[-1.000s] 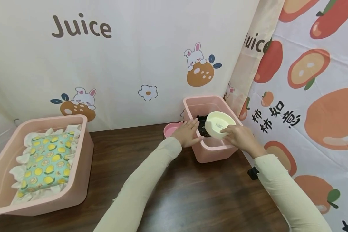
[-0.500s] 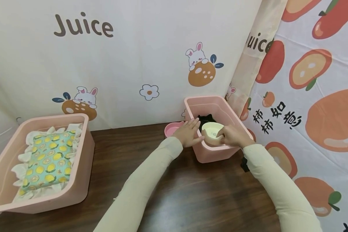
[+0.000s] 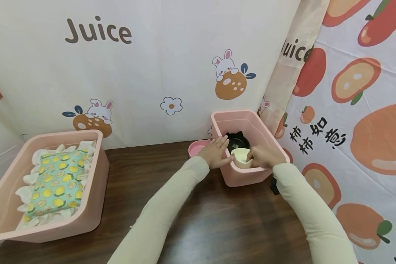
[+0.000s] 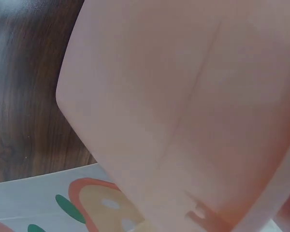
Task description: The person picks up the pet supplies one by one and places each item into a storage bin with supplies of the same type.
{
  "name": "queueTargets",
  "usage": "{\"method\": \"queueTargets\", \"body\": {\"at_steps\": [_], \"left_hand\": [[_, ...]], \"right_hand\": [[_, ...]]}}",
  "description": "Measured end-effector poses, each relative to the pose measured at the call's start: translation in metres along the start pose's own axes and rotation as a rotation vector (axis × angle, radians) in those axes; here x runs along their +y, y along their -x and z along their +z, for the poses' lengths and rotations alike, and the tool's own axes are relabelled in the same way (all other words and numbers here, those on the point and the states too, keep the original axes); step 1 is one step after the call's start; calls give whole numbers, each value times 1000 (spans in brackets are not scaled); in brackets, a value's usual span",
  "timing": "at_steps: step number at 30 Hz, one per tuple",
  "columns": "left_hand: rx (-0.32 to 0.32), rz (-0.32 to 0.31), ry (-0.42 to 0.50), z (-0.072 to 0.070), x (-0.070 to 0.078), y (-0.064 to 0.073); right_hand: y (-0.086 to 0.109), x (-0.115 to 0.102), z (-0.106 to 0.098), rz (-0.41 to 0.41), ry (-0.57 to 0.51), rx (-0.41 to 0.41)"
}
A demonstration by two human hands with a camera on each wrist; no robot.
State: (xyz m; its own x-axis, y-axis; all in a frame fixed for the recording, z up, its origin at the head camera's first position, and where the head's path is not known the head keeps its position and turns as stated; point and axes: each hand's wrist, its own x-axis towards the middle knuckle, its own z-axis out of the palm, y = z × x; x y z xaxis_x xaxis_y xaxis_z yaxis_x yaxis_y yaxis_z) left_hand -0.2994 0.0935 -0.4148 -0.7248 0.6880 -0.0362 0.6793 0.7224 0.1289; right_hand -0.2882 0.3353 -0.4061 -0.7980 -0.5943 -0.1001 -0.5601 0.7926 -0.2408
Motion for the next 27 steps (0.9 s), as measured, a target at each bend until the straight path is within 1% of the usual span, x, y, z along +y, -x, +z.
{"method": "queueTargets", "body": {"at_steps": [3, 6, 8, 11, 15, 18, 22, 25, 27], "left_hand": [[-5, 9, 2, 0, 2, -1], [-10, 4, -8, 0, 4, -2], [-17, -3, -8, 1, 4, -3], [-13, 3, -1, 2, 4, -2], [-7, 12, -3, 1, 4, -1], [-14, 1, -6, 0, 4, 0], [-17, -1, -13, 2, 4, -2], [-12, 4, -20, 4, 3, -3], [-9, 2, -18, 4, 2, -3]], "right_hand": [[1, 4, 4, 16, 0, 5], [1, 6, 8, 26, -27, 1], [0, 7, 10, 27, -35, -11], [-2, 8, 14, 30, -35, -46], [-5, 12, 17, 19, -24, -64], [-6, 14, 19, -24, -18, -59], [-7, 15, 20, -55, -4, -96], [-8, 15, 20, -43, 8, -121], [-8, 14, 20, -38, 7, -118]]}}
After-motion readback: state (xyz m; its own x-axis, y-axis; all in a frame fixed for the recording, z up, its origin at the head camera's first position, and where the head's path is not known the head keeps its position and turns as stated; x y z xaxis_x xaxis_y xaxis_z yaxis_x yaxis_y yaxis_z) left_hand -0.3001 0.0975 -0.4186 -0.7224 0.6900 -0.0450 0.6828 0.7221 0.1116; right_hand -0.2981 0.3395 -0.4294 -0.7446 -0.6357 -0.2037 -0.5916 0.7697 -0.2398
